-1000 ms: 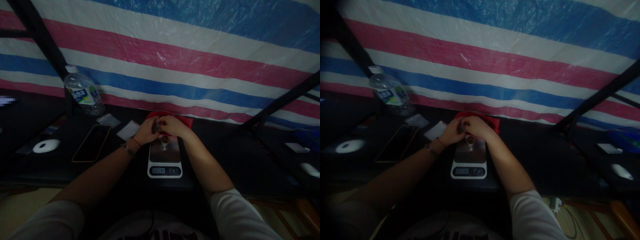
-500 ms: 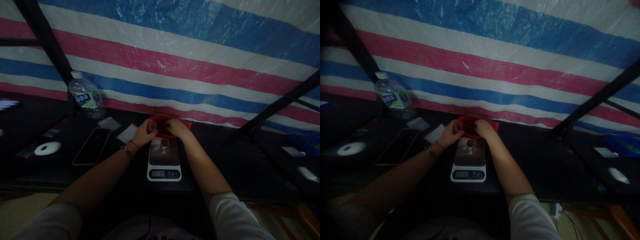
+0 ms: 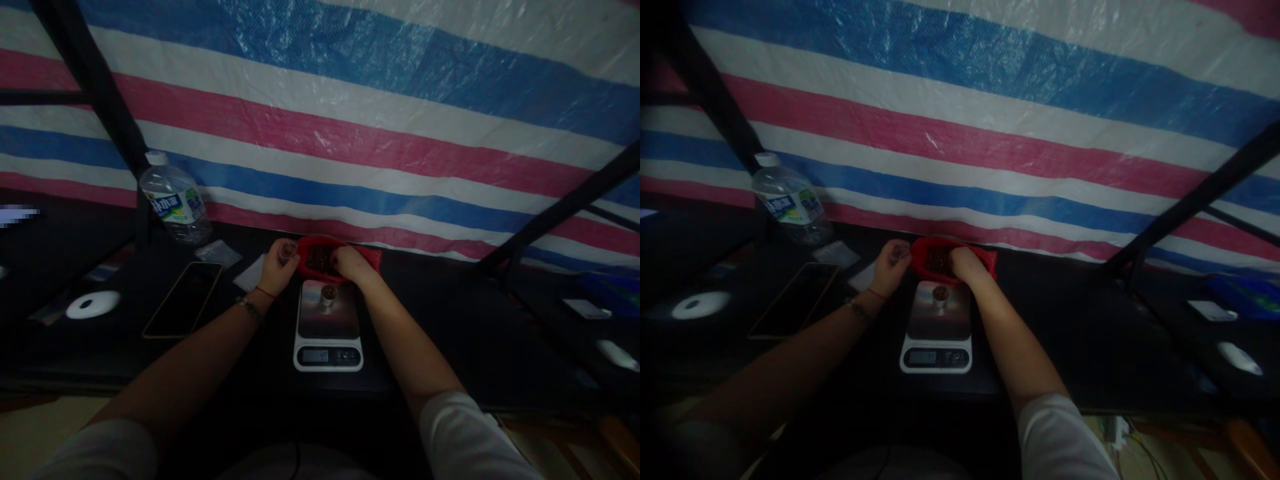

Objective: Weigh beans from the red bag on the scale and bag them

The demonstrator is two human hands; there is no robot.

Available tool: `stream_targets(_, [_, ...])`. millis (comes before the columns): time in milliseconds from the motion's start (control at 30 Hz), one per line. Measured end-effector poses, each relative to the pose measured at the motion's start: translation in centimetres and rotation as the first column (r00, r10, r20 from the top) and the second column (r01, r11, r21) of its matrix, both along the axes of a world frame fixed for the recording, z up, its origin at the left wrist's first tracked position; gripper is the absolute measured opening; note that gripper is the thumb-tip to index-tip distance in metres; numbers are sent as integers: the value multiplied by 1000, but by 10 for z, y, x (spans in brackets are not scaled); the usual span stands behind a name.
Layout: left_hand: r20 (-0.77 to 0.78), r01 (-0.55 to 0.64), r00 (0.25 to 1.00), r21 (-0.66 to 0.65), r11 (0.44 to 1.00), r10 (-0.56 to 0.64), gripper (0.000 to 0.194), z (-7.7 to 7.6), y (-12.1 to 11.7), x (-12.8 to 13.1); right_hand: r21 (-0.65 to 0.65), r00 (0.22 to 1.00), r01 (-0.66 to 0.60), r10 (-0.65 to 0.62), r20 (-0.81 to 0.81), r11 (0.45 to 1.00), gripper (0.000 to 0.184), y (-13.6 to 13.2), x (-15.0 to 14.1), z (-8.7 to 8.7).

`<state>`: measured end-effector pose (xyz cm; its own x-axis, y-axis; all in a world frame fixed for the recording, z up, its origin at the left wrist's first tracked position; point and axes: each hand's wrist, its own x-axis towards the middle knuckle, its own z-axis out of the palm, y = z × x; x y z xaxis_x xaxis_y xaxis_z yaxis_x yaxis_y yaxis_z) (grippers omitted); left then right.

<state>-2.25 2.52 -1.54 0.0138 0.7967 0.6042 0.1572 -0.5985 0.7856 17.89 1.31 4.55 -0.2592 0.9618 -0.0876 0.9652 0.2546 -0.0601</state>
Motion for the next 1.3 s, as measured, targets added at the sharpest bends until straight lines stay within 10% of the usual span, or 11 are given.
stream_targets(433, [-22,39,999,15,999,-39,25,-2,2,0,-186,891,-325,235,-388,927,14,-49,-3,61])
stream_targets(1067, [-75,68,995,-18,998,-69,27,-2,2,1,-229,909,-321,231,-347,919,9,-63,-15,63])
stream_targets(1300, [-100,60,993,-26,998,-62,27,-4,2,0,-66,910,-223,183,-372,973,7,-55,-3,65])
